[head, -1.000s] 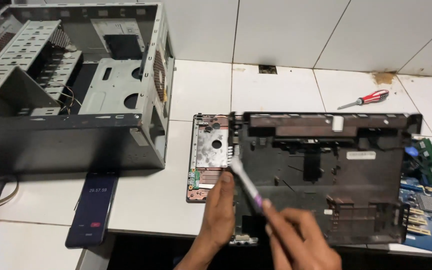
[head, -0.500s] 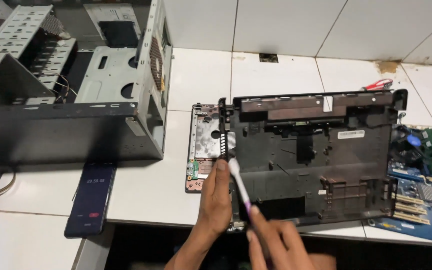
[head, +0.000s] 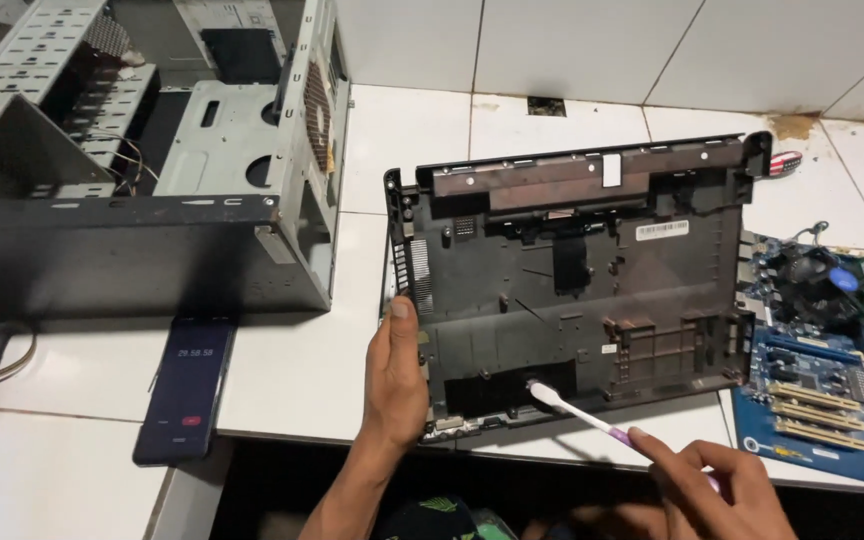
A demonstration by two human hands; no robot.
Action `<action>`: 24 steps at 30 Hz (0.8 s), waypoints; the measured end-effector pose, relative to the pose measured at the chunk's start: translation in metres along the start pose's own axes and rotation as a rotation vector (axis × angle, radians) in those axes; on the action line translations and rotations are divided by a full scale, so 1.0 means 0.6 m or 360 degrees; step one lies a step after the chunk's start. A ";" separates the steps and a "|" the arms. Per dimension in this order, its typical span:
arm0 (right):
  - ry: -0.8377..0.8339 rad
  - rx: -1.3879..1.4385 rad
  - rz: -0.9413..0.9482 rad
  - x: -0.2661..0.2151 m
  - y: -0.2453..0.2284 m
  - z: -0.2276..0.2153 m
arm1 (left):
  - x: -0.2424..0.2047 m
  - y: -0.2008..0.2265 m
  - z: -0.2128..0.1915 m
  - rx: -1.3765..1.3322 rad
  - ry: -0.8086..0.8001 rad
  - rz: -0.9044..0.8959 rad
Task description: The person cleans a disassembled laptop motherboard and its metal casing using a toothbrush. They scrub various components on the motherboard and the interior of the casing, then flip the casing to clean the other side.
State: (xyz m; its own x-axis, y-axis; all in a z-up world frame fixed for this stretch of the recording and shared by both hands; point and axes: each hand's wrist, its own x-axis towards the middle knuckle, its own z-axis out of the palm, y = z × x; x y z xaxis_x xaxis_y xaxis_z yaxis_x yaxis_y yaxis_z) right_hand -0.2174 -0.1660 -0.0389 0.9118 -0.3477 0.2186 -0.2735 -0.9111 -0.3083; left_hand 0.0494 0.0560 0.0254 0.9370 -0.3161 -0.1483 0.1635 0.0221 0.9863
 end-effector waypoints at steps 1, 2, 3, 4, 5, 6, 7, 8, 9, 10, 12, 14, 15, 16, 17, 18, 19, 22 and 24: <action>0.0038 0.0004 -0.0017 0.002 -0.012 -0.005 | -0.002 0.002 0.005 0.0008 -0.0025 0.0076; 0.0076 0.0007 -0.0033 0.003 -0.024 -0.010 | -0.005 0.004 0.012 0.0016 -0.0050 0.0152; 0.0082 -0.0003 -0.0014 0.012 -0.070 -0.024 | -0.005 -0.006 0.014 0.0014 -0.0072 0.0150; 0.0220 0.0173 0.0047 0.022 -0.116 -0.038 | -0.004 -0.016 0.016 0.0040 -0.0037 0.0009; 0.0359 0.0346 0.0109 0.033 -0.161 -0.051 | -0.004 -0.026 0.018 0.0070 -0.0003 -0.0132; 0.0368 0.0335 0.0128 0.036 -0.161 -0.063 | -0.001 -0.023 0.013 0.0070 -0.0026 -0.0135; 0.0483 0.0349 0.0301 0.037 -0.161 -0.077 | 0.001 -0.020 0.010 0.0128 0.0048 -0.0096; 0.0600 0.0360 0.0473 0.039 -0.161 -0.092 | 0.004 -0.017 0.008 0.0185 0.0122 -0.0057; 0.0617 0.0337 0.0497 0.033 -0.140 -0.095 | 0.004 -0.013 0.003 0.0179 0.0086 -0.0057; 0.0653 0.0208 0.0493 0.027 -0.120 -0.099 | 0.004 -0.008 -0.002 0.0216 0.0200 -0.0188; 0.0707 0.0054 0.0519 0.015 -0.092 -0.094 | 0.002 0.009 -0.002 0.0255 0.0271 -0.0315; 0.0988 0.0021 0.0663 0.006 -0.075 -0.074 | -0.006 0.033 0.006 0.0207 0.0461 -0.0486; 0.1000 0.0011 0.0675 0.005 -0.081 -0.076 | -0.005 0.031 0.006 0.0208 0.0443 -0.0482; 0.0912 0.0127 0.0635 0.005 -0.088 -0.077 | -0.003 0.029 0.004 0.0258 0.0412 -0.0508; 0.0823 0.0249 0.0590 0.006 -0.096 -0.077 | -0.002 0.028 0.000 0.0310 0.0389 -0.0532; 0.0833 0.0246 0.0598 0.004 -0.084 -0.070 | -0.003 0.033 0.004 0.0314 0.0378 -0.0526; 0.0917 0.0202 0.0701 0.002 -0.071 -0.064 | -0.006 0.037 0.006 0.0342 0.0377 -0.0599; 0.0972 0.0246 0.0662 0.007 -0.067 -0.051 | -0.006 0.042 0.006 0.0382 0.0402 -0.0638; 0.0950 0.0328 0.0528 0.014 -0.072 -0.047 | -0.004 0.049 0.004 0.0397 0.0418 -0.0599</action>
State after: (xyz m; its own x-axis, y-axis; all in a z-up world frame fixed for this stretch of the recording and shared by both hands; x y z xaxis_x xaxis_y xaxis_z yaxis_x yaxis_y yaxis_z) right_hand -0.2065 -0.1361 0.0022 0.4509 -0.7150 0.5343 -0.3903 -0.6963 -0.6024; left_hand 0.0512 0.0549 0.0549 0.8786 -0.0095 -0.4775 0.4555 -0.2840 0.8437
